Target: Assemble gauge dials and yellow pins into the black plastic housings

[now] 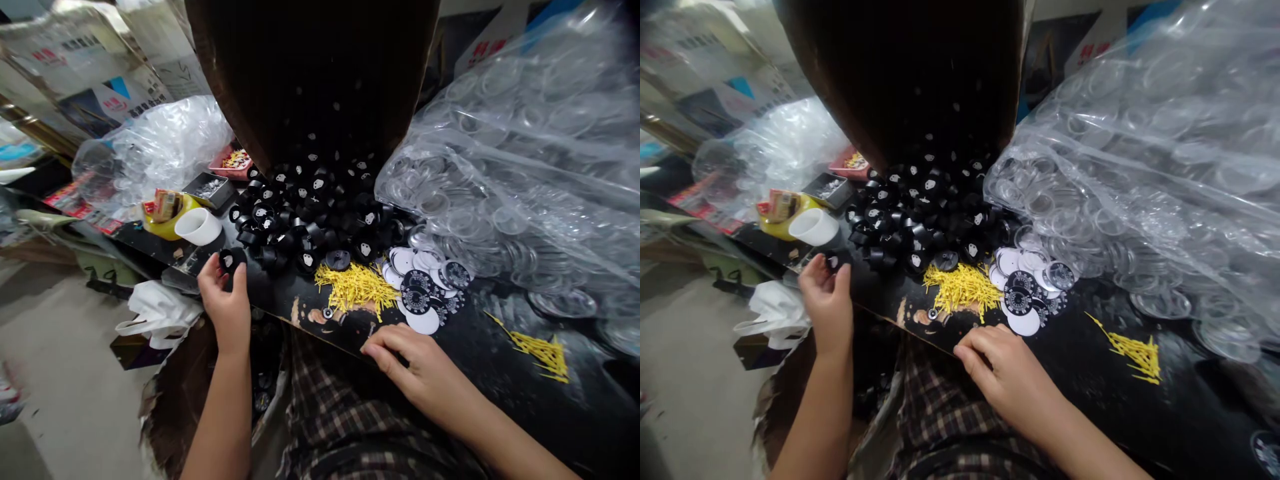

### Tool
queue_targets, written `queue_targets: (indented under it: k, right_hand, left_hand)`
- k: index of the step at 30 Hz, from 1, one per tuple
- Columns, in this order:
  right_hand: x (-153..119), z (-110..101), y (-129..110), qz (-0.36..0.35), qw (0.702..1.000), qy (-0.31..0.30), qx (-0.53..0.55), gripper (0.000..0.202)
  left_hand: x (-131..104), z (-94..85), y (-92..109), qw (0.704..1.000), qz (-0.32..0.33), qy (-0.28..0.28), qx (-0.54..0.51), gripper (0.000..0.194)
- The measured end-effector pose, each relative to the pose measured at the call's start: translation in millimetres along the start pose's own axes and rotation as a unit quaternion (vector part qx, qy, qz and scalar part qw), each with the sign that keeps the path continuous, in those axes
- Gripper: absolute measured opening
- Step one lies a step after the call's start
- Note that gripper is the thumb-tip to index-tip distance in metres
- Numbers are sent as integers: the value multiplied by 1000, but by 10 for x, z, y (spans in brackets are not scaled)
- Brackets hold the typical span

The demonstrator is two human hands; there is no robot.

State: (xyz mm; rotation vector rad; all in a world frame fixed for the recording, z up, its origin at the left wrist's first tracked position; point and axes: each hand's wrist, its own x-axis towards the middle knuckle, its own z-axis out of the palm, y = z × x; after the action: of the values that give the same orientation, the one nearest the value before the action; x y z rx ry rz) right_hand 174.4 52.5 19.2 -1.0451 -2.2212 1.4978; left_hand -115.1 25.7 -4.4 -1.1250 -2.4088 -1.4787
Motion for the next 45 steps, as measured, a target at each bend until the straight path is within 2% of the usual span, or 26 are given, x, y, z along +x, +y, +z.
queue_targets:
  k: [1, 2, 4, 5, 6, 7, 9, 11, 13, 15, 18, 19, 21, 24, 26, 28, 30, 32, 35, 37, 39, 43, 45]
  right_hand:
    - [16, -5, -7, 14, 1000, 8, 21, 24]
    - [32, -13, -18, 30, 998, 16, 45, 26]
    - [59, -43, -50, 56, 994, 31, 88, 36]
    - [66, -64, -65, 61, 992, 38, 99, 38]
    - [67, -90, -77, 64, 992, 47, 101, 37]
    - [62, -118, -83, 66, 992, 52, 98, 35]
    - [34, -184, -81, 63, 992, 49, 95, 33]
    - [-3, -262, -57, 49, 995, 24, 88, 33]
    - [-26, -352, -2, 25, 999, 23, 38, 31]
    - [-22, -445, 88, 20, 991, 88, -99, 33]
    - [17, -550, 244, 59, 924, 188, -328, 44]
    - [28, -572, 283, 70, 908, 194, -365, 44]
    - [35, -591, 321, 73, 906, 195, -369, 36]
    - [10, -565, 262, 57, 943, 205, -254, 18]
    - [-20, -518, 168, 32, 974, 173, -140, 17]
    - [-48, -459, 74, -6, 991, 122, -52, 23]
    - [-67, -403, 19, -19, 995, 103, 0, 30]
    - [-75, -360, 17, 15, 992, 111, 55, 34]
    - [-83, -328, 61, 71, 981, 127, 131, 21]
    - [-92, -325, 68, 74, 976, 152, 137, 10]
    - [-98, -326, 37, 48, 976, 181, 111, 9]
    - [-87, -307, -71, -35, 979, 199, 39, 16]
    - [-75, -290, -103, -31, 978, 207, 12, 15]
  left_hand:
    - [-166, -19, 123, 1000, 15, 8, -12, 56]
    - [-354, -33, 249, 997, 63, -19, -27, 59]
    - [-742, -47, 479, 972, 184, -140, -46, 64]
    - [-914, -48, 570, 955, 215, -193, -63, 65]
    - [-1059, -42, 641, 945, 196, -248, -82, 64]
    - [-1170, -29, 695, 937, 146, -293, -118, 62]
    - [-1293, 15, 772, 907, -28, -361, -213, 50]
    - [-1315, 61, 842, 837, -219, -400, -304, 37]
    - [-1288, 86, 921, 758, -360, -414, -353, 33]
    - [-1257, 91, 990, 705, -440, -408, -379, 38]
    - [-1249, 92, 1040, 656, -497, -380, -421, 45]
    - [-1255, 94, 1041, 641, -506, -374, -439, 45]
    - [-1269, 103, 1027, 621, -510, -368, -467, 41]
    - [-1276, 122, 1002, 630, -492, -352, -486, 34]
    - [-1269, 138, 1005, 649, -458, -335, -507, 32]
    - [-1265, 153, 1024, 662, -419, -327, -528, 31]
    - [-1273, 160, 1045, 661, -407, -327, -539, 31]
    - [-1291, 158, 1057, 653, -419, -322, -542, 31]
    - [-1314, 155, 1060, 650, -432, -301, -549, 35]
    - [-1316, 168, 1068, 659, -434, -283, -545, 39]
    - [-1319, 193, 1090, 677, -441, -277, -520, 40]
    - [-1385, 229, 1131, 693, -456, -321, -457, 39]
    - [-1440, 229, 1113, 700, -440, -347, -442, 37]
